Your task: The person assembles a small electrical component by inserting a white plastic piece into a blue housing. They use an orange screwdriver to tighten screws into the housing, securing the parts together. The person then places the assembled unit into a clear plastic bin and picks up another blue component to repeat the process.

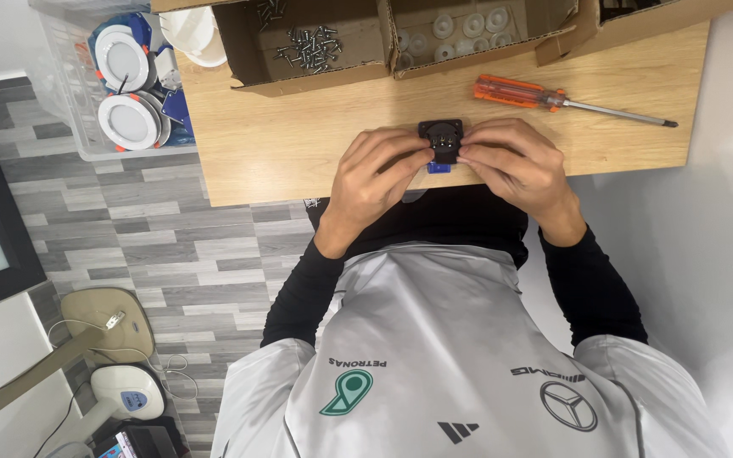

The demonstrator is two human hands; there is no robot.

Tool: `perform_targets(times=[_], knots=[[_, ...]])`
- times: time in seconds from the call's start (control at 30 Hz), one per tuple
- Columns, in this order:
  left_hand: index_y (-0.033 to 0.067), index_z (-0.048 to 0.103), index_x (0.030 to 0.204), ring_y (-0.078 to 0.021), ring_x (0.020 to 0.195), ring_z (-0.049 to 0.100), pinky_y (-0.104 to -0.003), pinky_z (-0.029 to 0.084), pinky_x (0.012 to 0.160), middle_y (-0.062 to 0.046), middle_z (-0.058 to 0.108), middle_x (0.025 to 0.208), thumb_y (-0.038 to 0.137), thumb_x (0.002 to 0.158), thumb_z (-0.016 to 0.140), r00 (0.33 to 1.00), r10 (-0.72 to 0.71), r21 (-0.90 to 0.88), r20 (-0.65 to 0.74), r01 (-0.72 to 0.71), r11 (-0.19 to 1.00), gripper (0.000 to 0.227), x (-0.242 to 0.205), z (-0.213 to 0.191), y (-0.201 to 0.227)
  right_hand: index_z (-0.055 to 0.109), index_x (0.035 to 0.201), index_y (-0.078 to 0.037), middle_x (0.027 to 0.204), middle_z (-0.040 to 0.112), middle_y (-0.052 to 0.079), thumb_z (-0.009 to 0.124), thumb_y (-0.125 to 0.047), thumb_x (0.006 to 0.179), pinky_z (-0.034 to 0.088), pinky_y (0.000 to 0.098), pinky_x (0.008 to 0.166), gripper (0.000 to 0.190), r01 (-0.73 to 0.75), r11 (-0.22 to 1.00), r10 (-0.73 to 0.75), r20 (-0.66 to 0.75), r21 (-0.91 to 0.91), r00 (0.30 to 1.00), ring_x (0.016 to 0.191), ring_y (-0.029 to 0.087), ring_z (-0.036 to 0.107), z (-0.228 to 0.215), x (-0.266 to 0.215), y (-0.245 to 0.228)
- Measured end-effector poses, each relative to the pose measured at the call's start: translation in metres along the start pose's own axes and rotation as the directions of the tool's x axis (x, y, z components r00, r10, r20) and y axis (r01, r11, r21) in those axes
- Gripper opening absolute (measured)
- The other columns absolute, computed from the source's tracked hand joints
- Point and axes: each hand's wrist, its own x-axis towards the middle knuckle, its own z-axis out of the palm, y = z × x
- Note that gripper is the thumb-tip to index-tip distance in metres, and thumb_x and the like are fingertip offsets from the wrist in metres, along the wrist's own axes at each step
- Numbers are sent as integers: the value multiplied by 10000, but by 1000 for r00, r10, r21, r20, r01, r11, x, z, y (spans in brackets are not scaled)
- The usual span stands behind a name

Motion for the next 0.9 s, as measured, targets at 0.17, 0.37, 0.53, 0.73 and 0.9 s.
perform_targets(times=[0.17, 0.37, 0.53, 0.73, 0.9], knots=[[104, 859, 1029, -261, 1053, 815, -386, 663, 917, -60, 829, 1034, 19, 982, 811, 1000, -10, -31, 4, 11, 999, 108, 3, -1, 2, 841, 1002, 88, 995, 794, 245, 833, 118, 994, 676, 509, 815, 32, 11, 1000, -11, 3, -9, 1000, 939, 429, 803, 0, -1, 1], [76, 852, 1057, -283, 1078, 815, -404, 671, 937, -75, 821, 1026, -3, 1005, 775, 999, -27, -103, 25, 29, 994, 122, 5, -1, 2, 843, 1006, 80, 984, 802, 228, 833, 96, 1003, 676, 499, 844, 19, 23, 1000, -23, -3, -18, 1000, 961, 425, 810, 1, 3, 0], [40, 839, 1064, -314, 1074, 813, -423, 676, 938, -102, 811, 1014, -16, 1009, 772, 999, -42, -186, 32, 48, 981, 103, 10, -4, 3, 836, 1020, 91, 981, 796, 234, 826, 95, 1007, 677, 506, 852, 17, -3, 1000, 4, 6, -9, 1000, 970, 433, 808, 1, 1, 0], [12, 823, 1052, -338, 1084, 806, -433, 680, 940, -123, 799, 1028, 0, 1024, 759, 997, -51, -223, 54, 62, 973, 71, 18, -8, 7, 829, 1012, 84, 973, 790, 222, 823, 85, 1017, 678, 520, 844, 7, -2, 1000, 3, 17, -26, 1000, 962, 436, 810, 1, 6, -3], [-25, 803, 1020, -364, 1068, 803, -461, 684, 928, -154, 789, 1032, -13, 1019, 757, 994, -54, -232, 91, 74, 970, 47, 19, -11, 7, 830, 993, 55, 970, 790, 198, 808, 28, 1050, 675, 522, 855, 66, -6, 998, 8, 44, -58, 999, 971, 426, 816, 0, 4, -1]])
